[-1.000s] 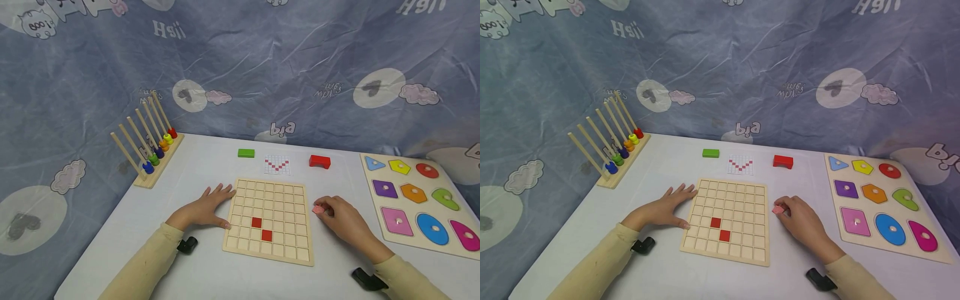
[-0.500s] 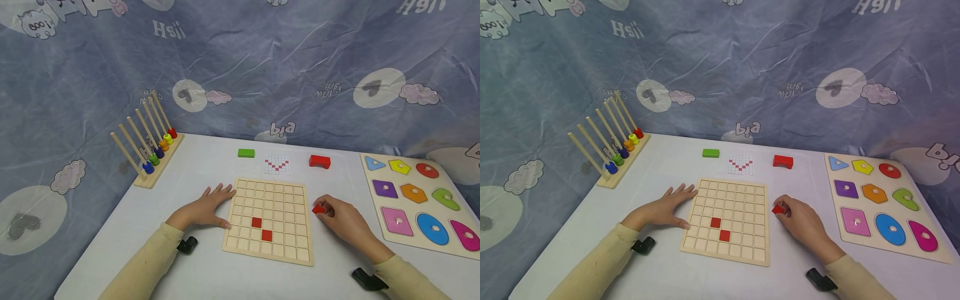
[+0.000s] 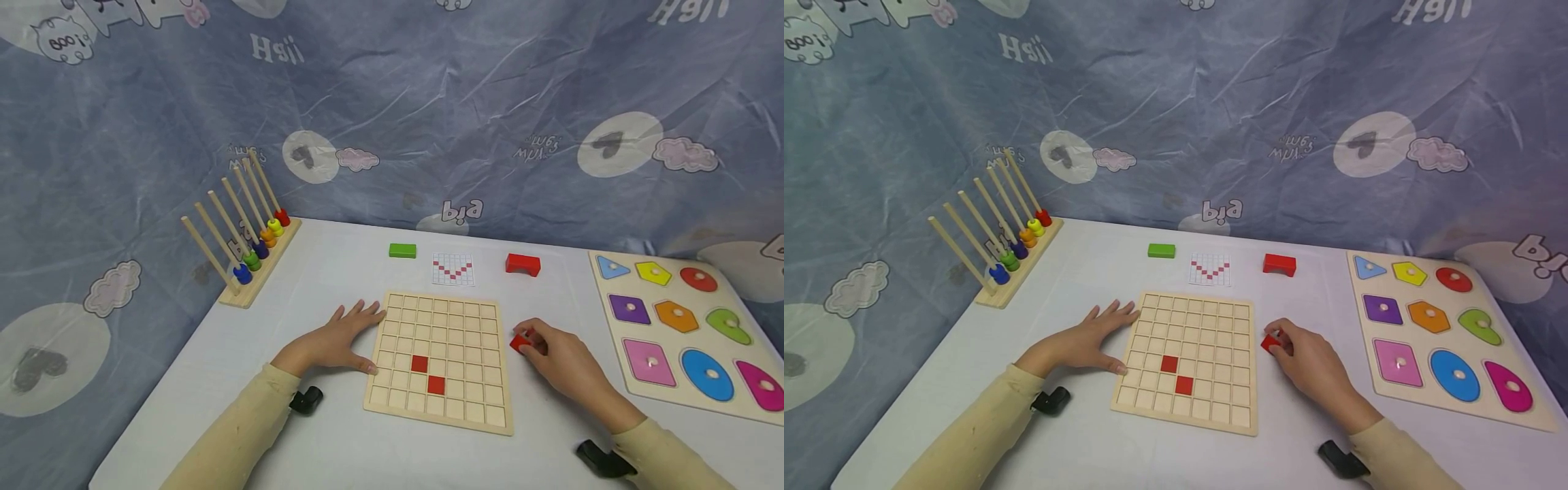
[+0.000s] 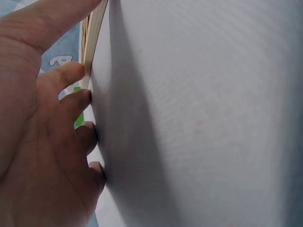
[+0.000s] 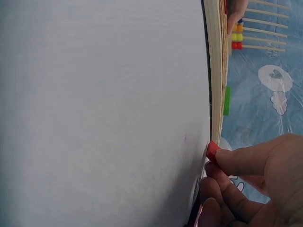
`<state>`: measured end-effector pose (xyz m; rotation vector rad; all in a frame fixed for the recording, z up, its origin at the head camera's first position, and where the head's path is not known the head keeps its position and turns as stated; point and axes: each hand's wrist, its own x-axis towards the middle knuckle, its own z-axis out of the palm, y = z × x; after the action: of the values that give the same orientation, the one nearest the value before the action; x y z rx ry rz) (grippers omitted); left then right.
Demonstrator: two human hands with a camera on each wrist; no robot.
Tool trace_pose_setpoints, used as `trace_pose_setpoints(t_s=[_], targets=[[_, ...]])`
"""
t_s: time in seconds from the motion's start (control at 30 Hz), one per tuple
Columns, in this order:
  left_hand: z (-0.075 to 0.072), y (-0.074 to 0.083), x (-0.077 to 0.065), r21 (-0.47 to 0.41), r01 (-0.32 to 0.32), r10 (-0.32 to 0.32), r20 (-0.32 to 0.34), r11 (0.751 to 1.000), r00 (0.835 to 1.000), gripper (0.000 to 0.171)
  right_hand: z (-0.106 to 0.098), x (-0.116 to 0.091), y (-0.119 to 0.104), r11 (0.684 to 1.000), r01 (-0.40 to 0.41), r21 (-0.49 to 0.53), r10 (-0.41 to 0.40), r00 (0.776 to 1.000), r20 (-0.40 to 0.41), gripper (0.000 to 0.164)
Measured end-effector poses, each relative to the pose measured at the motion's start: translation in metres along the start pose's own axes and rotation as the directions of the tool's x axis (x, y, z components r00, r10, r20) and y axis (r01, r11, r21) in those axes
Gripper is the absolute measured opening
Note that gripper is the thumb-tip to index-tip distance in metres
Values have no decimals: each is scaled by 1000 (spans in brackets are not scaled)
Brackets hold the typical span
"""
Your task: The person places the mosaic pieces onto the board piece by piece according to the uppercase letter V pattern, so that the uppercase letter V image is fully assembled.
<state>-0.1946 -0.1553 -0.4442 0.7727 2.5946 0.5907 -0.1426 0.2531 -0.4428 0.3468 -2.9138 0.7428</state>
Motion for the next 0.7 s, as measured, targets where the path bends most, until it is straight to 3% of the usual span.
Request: trace_pose_setpoints(t_s=[0.7], targets=[[1,-2,1,1,0,0,0,1000,1000,112,-2,-2,-14,995,24,100,-22,1000,-18,28]])
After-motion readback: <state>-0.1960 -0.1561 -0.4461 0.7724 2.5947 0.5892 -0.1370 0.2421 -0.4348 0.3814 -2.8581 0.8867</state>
